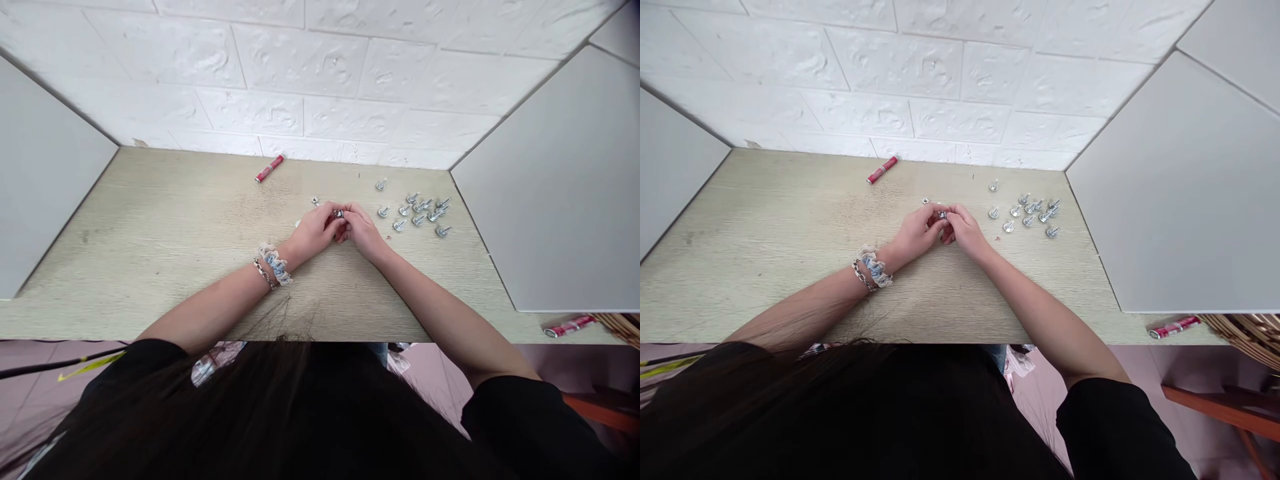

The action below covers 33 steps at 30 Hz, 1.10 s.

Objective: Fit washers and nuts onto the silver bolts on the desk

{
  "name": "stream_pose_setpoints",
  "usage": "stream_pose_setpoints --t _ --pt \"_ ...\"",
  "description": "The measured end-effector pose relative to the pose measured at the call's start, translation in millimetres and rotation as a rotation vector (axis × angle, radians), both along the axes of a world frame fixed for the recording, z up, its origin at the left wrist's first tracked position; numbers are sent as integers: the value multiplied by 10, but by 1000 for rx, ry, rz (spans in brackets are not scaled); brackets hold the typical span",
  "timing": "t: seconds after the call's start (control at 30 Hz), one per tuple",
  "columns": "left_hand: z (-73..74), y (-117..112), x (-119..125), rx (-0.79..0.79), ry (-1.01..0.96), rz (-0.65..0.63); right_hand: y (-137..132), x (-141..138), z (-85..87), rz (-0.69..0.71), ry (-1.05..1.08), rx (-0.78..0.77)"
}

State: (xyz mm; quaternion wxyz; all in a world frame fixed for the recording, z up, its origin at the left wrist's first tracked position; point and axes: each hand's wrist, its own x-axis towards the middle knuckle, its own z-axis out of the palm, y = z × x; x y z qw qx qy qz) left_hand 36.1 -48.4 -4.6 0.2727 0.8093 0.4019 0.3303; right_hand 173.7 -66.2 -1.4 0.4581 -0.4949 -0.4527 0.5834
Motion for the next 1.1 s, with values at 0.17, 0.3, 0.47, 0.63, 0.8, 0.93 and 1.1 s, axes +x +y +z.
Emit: stream_pose_setpoints --t 0.17,0.3,0.47,0.63,0.8,0.93,1.1 --pt "1 -6 1 7 -12 -14 6 6 17 2 27 -8" --pt "3 -1 -5 -3 -11 2 3 10 30 4 52 -14" --pt "1 4 -9 -28 -16 3 12 25 6 15 67 3" --pt "15 -12 -11 -6 -48 -41 11 19 -26 -5 51 20" --pt "14 -17 -20 11 -84 -39 7 9 -39 3 -12 31" --pt "4 -14 -23 12 -92 -33 18 25 -54 24 -41 35" --pt "3 -13 -24 16 -85 -31 50 52 -79 60 5 24"
